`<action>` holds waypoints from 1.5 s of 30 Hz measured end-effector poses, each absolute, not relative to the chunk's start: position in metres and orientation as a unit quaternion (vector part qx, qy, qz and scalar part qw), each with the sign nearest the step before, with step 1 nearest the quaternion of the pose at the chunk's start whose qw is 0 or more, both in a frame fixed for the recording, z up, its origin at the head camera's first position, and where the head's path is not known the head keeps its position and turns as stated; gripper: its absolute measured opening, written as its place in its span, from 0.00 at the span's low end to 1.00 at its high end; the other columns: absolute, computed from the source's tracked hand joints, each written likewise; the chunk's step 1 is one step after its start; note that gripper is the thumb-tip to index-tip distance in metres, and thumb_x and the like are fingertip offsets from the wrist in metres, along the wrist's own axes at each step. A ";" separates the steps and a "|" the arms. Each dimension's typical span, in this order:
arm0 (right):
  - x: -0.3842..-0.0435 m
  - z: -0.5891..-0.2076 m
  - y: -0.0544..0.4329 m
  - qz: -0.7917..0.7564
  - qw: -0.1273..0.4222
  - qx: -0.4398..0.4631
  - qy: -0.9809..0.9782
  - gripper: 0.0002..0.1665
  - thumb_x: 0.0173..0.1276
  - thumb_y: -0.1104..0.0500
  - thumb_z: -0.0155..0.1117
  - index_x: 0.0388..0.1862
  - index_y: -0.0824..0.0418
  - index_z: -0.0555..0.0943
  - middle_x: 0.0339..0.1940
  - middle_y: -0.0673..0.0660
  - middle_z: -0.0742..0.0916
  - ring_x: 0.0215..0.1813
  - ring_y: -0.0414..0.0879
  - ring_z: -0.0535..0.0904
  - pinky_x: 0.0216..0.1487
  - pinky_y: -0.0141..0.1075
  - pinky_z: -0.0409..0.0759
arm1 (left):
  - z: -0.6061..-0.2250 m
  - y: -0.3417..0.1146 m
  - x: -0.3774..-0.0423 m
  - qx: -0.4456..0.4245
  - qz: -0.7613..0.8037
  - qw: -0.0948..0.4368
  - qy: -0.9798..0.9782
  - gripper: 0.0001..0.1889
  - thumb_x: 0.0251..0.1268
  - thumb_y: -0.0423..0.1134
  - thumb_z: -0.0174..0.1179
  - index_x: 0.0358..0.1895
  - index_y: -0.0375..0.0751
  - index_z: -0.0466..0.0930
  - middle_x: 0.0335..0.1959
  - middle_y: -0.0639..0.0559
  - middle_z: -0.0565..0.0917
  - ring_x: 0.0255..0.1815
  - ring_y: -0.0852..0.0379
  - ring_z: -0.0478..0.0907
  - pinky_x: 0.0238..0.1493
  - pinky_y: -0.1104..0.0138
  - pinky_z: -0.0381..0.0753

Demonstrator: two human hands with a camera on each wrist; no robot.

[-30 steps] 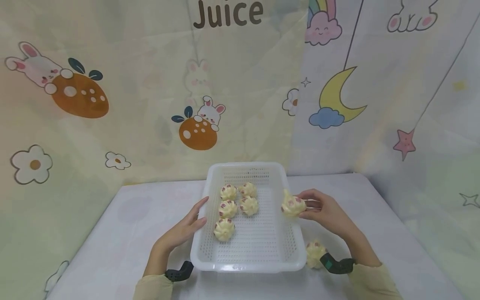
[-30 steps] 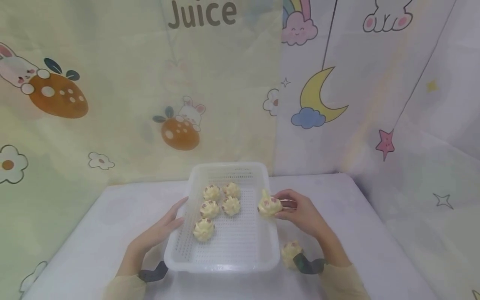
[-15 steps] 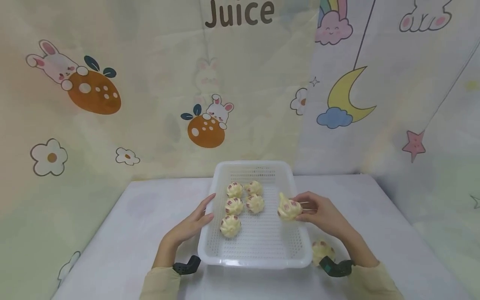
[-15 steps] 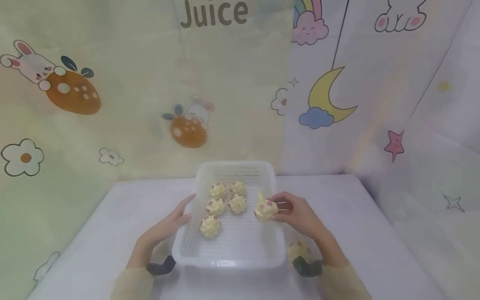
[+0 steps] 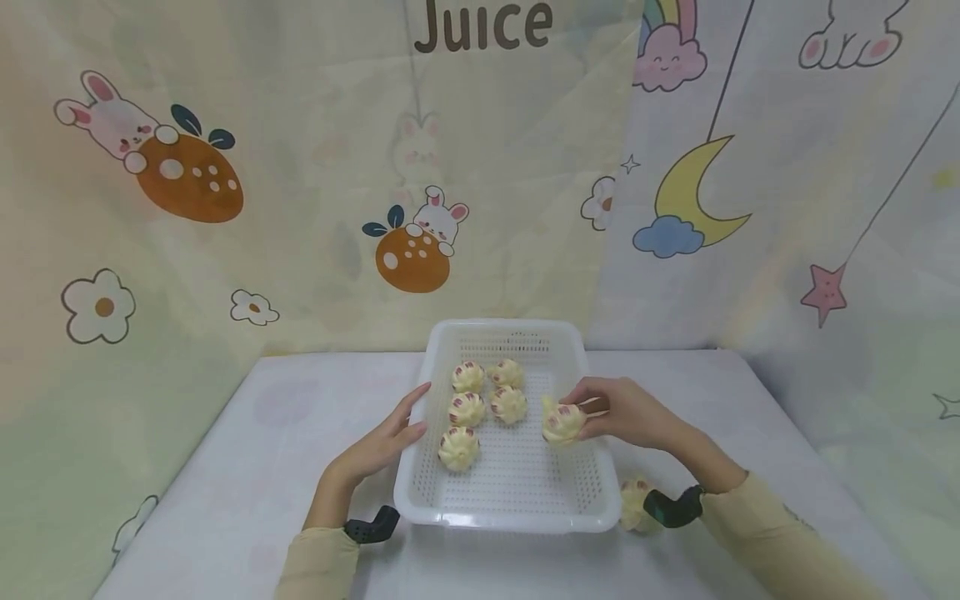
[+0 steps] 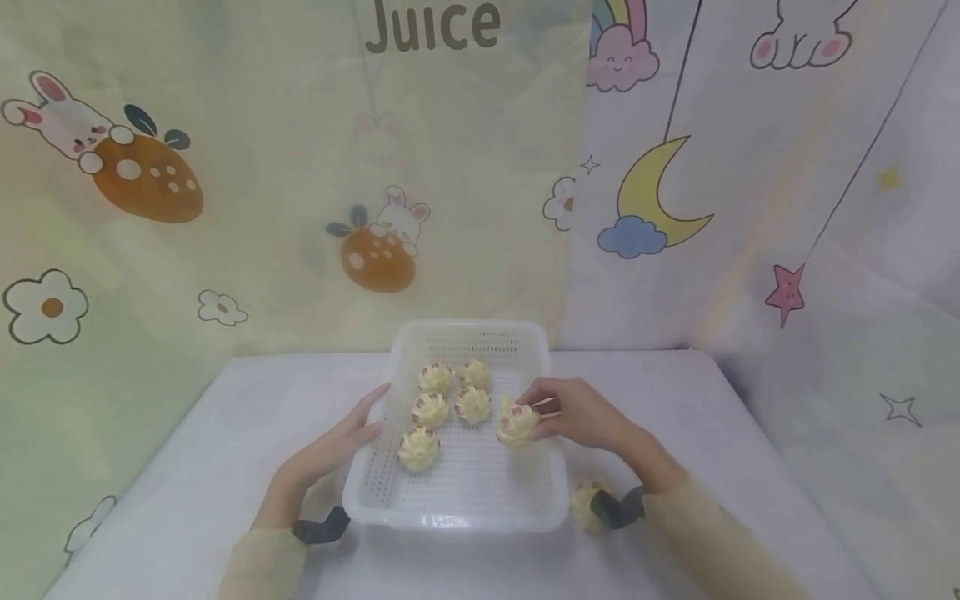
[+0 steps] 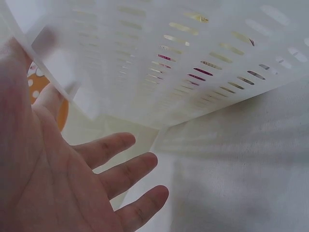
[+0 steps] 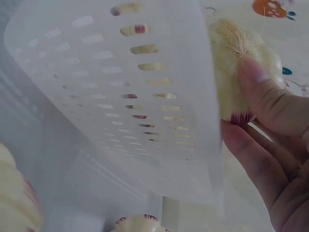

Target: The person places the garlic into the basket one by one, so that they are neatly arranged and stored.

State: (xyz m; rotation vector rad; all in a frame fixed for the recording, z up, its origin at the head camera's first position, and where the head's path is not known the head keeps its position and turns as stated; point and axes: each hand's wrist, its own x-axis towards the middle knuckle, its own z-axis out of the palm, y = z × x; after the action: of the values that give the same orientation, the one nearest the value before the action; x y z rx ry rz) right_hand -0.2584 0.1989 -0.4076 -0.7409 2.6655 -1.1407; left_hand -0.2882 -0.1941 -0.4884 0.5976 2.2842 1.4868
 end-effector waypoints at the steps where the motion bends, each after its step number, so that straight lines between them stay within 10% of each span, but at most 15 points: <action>1: -0.261 -0.406 0.197 -0.375 0.083 -0.253 0.888 0.21 0.52 0.56 0.75 0.46 0.52 0.80 0.50 0.55 0.85 0.54 0.57 0.82 0.48 0.42 0.83 | -0.488 -0.194 -0.288 0.211 0.525 0.174 0.806 0.31 0.74 0.49 0.45 0.73 0.74 0.41 0.78 0.47 0.43 0.72 0.33 0.57 0.60 0.35 0.64; 19: -0.302 -0.401 0.164 -0.422 0.121 -0.238 0.866 0.21 0.57 0.64 0.71 0.50 0.59 0.77 0.53 0.60 0.79 0.56 0.58 0.80 0.46 0.39 0.83 | -0.492 -0.195 -0.289 0.222 0.537 0.178 0.795 0.32 0.74 0.48 0.45 0.74 0.70 0.40 0.77 0.43 0.47 0.67 0.35 0.65 0.59 0.36 0.67; 35: -0.312 -0.412 0.143 -0.441 0.149 -0.290 0.836 0.20 0.55 0.65 0.72 0.47 0.64 0.78 0.49 0.60 0.82 0.55 0.61 0.80 0.49 0.37 0.82 | -0.488 -0.193 -0.286 0.200 0.528 0.169 0.808 0.32 0.73 0.50 0.46 0.74 0.72 0.41 0.78 0.48 0.43 0.73 0.31 0.52 0.62 0.32 0.57; 45: -0.316 -0.430 0.139 -0.364 0.193 -0.305 0.859 0.16 0.50 0.60 0.76 0.38 0.54 0.81 0.44 0.49 0.85 0.49 0.46 0.84 0.45 0.35 0.83 | -0.485 -0.192 -0.284 0.198 0.527 0.165 0.810 0.32 0.73 0.49 0.46 0.74 0.72 0.41 0.78 0.48 0.44 0.73 0.33 0.55 0.62 0.33 0.58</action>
State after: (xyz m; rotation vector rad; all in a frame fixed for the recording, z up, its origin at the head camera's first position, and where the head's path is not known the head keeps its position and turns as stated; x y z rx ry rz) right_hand -0.3158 0.1390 -0.4296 -0.8546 2.4091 -1.0210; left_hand -0.2836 -0.1918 -0.4848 0.5640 2.3088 1.5008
